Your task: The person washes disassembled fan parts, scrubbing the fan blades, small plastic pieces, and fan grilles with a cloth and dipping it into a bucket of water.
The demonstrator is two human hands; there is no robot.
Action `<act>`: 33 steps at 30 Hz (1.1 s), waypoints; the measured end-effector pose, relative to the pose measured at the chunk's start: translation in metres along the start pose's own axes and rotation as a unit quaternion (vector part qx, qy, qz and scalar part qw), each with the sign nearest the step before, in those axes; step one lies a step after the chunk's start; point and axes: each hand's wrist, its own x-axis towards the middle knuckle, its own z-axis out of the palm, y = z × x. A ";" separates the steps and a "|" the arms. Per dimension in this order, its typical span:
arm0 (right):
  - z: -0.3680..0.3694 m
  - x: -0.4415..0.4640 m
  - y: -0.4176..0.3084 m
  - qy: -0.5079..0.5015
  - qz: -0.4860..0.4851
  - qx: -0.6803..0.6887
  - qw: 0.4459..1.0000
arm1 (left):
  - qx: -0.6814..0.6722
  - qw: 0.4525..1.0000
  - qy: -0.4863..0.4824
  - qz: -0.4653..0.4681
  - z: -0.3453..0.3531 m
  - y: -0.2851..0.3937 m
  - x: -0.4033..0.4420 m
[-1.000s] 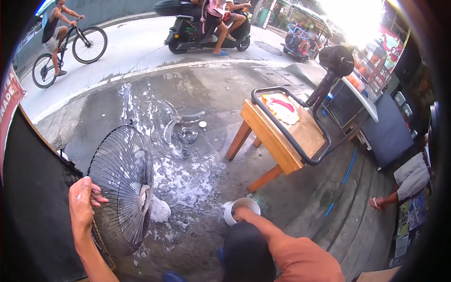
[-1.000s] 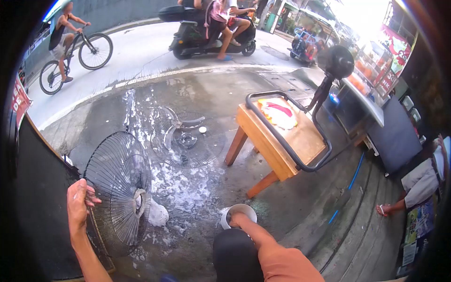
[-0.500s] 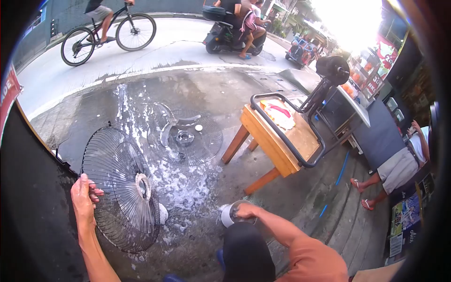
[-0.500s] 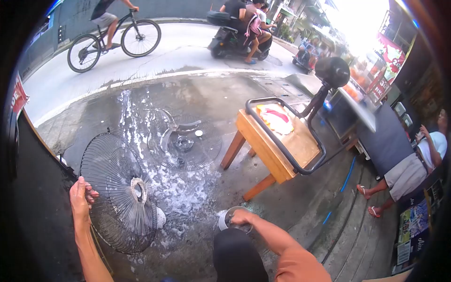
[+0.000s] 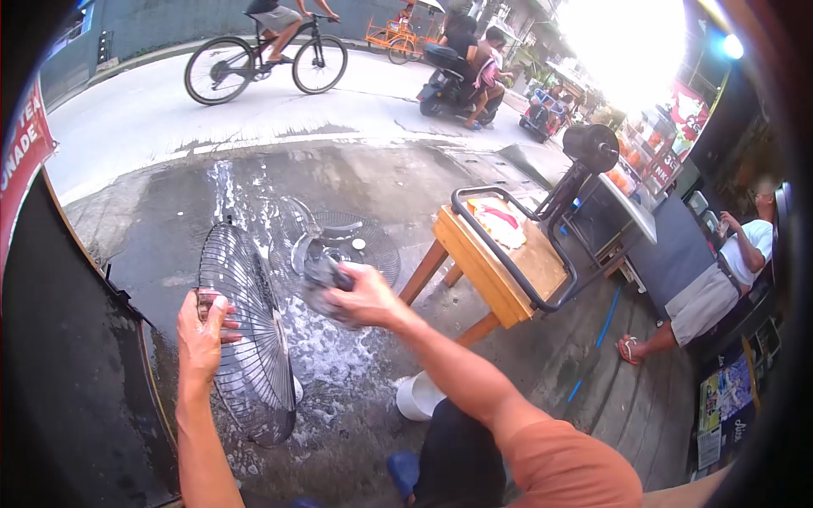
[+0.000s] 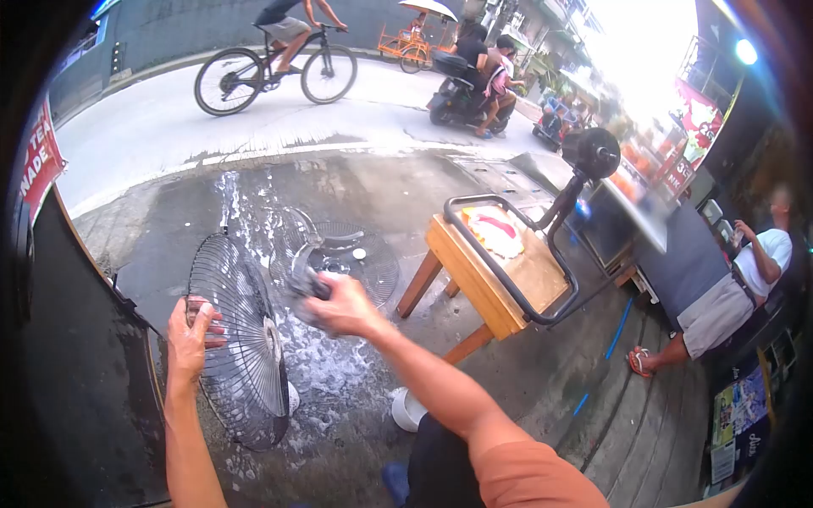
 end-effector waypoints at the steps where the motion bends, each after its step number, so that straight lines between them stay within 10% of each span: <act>1: 0.020 0.005 -0.032 0.028 -0.024 0.015 0.999 | -0.018 1.000 0.008 -0.002 0.002 0.000 0.001; 3: 0.071 0.018 -0.052 0.064 -0.087 0.194 0.975 | -0.051 0.998 0.026 -0.005 0.006 -0.001 0.004; 13: 0.216 0.003 -0.068 0.078 -0.267 -0.070 0.958 | -0.336 0.940 -0.032 -0.044 -0.042 -0.027 0.009; 25: 0.228 -0.007 0.027 0.113 0.094 0.162 0.976 | -0.218 0.976 -0.025 0.001 -0.036 -0.014 -0.004; 33: 0.219 0.005 -0.109 0.078 -0.185 -0.146 0.969 | -0.396 0.918 -0.021 -0.023 -0.042 -0.036 0.011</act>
